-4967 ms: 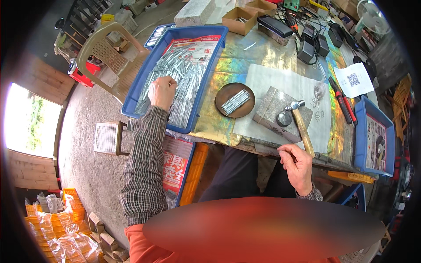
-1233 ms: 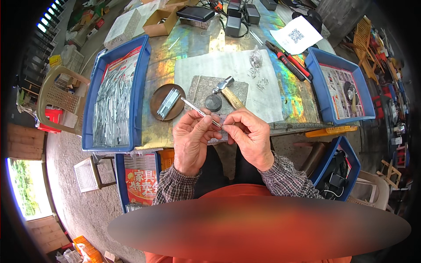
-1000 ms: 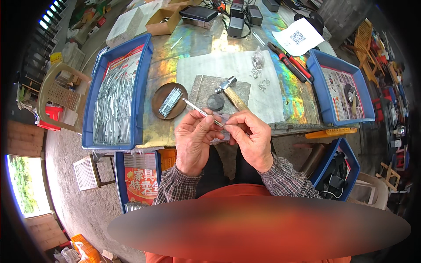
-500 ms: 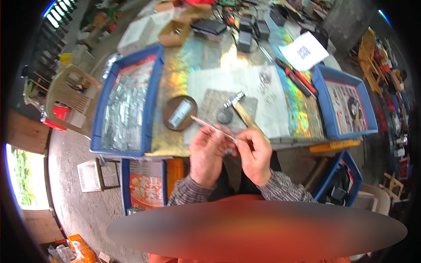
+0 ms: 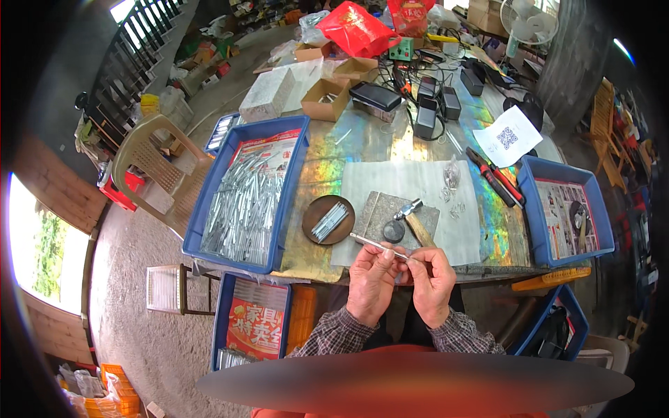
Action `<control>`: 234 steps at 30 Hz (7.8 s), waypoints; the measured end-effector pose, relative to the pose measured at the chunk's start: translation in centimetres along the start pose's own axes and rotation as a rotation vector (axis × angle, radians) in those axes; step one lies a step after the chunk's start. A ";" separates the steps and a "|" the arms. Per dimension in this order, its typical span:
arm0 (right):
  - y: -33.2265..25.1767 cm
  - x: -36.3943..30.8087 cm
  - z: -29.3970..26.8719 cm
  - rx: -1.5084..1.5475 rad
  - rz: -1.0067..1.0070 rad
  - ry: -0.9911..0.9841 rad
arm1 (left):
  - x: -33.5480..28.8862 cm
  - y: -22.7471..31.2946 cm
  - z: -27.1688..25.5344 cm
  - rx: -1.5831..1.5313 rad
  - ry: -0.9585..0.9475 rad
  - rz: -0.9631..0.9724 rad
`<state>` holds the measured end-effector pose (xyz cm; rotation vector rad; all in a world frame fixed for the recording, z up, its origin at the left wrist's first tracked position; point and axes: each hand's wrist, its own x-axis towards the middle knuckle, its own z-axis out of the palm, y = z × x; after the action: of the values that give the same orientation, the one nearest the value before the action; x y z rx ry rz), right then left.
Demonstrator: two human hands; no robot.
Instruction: The person straightens and shapes small metal rods and metal pieces by hammering them on a stone block.
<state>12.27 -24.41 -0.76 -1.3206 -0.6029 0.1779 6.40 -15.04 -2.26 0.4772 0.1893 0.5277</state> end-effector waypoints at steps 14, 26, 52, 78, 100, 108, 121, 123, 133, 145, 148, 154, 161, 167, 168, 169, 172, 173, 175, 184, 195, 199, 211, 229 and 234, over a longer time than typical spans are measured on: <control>0.0 0.0 -0.4 0.041 0.105 0.011 | -0.1 0.2 0.2 0.104 0.014 0.074; 0.2 0.3 -0.4 -0.089 0.057 -0.033 | 0.2 0.5 -0.5 0.112 0.025 0.068; -1.1 2.4 -3.4 -0.553 -0.299 -0.089 | 5.1 4.2 0.3 0.748 0.028 0.267; -0.7 2.8 -3.7 -0.540 -0.292 -0.110 | 5.4 2.9 0.0 1.337 -0.072 0.565; -0.9 7.3 0.8 -0.668 -0.761 -0.278 | 5.3 2.5 -0.1 1.423 -0.131 0.822; 1.4 4.4 0.0 -0.687 -0.887 -0.260 | 5.1 2.3 -0.5 1.413 -0.077 0.694; -0.5 3.0 -3.0 -1.087 -0.536 -0.185 | 5.0 1.9 -0.8 1.361 -0.049 0.716; -0.5 2.2 -4.4 -1.239 -0.286 -0.239 | 4.8 2.2 -0.4 1.389 -0.041 0.716; -4.1 1.8 -4.6 -0.717 -0.336 -0.018 | 4.9 2.0 -0.4 1.436 -0.031 0.751; -6.0 2.3 -5.1 -0.863 -0.540 -0.246 | 5.0 1.9 -0.2 1.401 -0.017 0.740; -5.8 2.2 -5.1 -0.828 -0.351 -0.307 | 4.7 2.0 0.1 1.431 -0.019 0.713; -9.9 1.2 -5.0 -0.704 -0.506 -0.088 | 4.9 2.1 -0.6 1.381 -0.027 0.765; -6.4 2.0 -4.8 -0.865 -0.284 -0.291 | 4.5 2.1 -0.4 1.394 -0.038 0.719; -5.5 2.0 -5.4 -0.798 -0.418 -0.173 | 5.2 2.4 -0.2 1.305 0.015 0.638; -5.1 1.8 -5.6 -0.797 -0.416 -0.172 | 5.3 2.6 0.0 1.074 0.026 0.527; -4.7 1.7 -5.7 -0.814 -0.384 -0.145 | 5.3 2.8 0.1 0.845 0.037 0.416; -3.1 1.6 -5.9 -0.878 -0.375 -0.090 | 5.1 3.9 0.1 0.711 0.046 0.288; -2.5 1.7 -5.9 -0.928 -0.401 -0.065 | 5.0 4.0 0.0 0.682 0.065 0.252; -1.6 1.7 -5.8 -0.975 -0.396 -0.056 | 4.6 4.3 -0.5 0.632 0.075 0.224; 1.7 1.3 -4.9 -1.143 -0.444 -0.013 | 3.1 4.9 -2.0 0.605 0.127 0.202; -0.9 1.5 -3.2 -1.115 -0.498 -0.114 | 1.0 4.2 -1.8 0.847 0.066 0.260; -2.7 1.1 -1.3 -0.829 -0.577 -0.322 | -0.5 2.9 -1.3 1.006 0.014 0.230; -2.4 0.7 0.2 -0.619 -0.642 -0.363 | -2.1 3.4 -0.5 1.281 -0.152 0.368; -2.1 0.7 0.2 -0.098 0.283 -0.325 | -2.1 5.5 -1.9 1.581 -0.226 0.610; -1.5 0.5 -1.0 -0.127 0.284 -0.304 | 0.8 7.9 -4.7 1.776 0.007 0.688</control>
<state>12.86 -25.44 0.64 -1.5128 -0.6884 0.5890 2.21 -6.85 -2.58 2.3257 0.4906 0.9472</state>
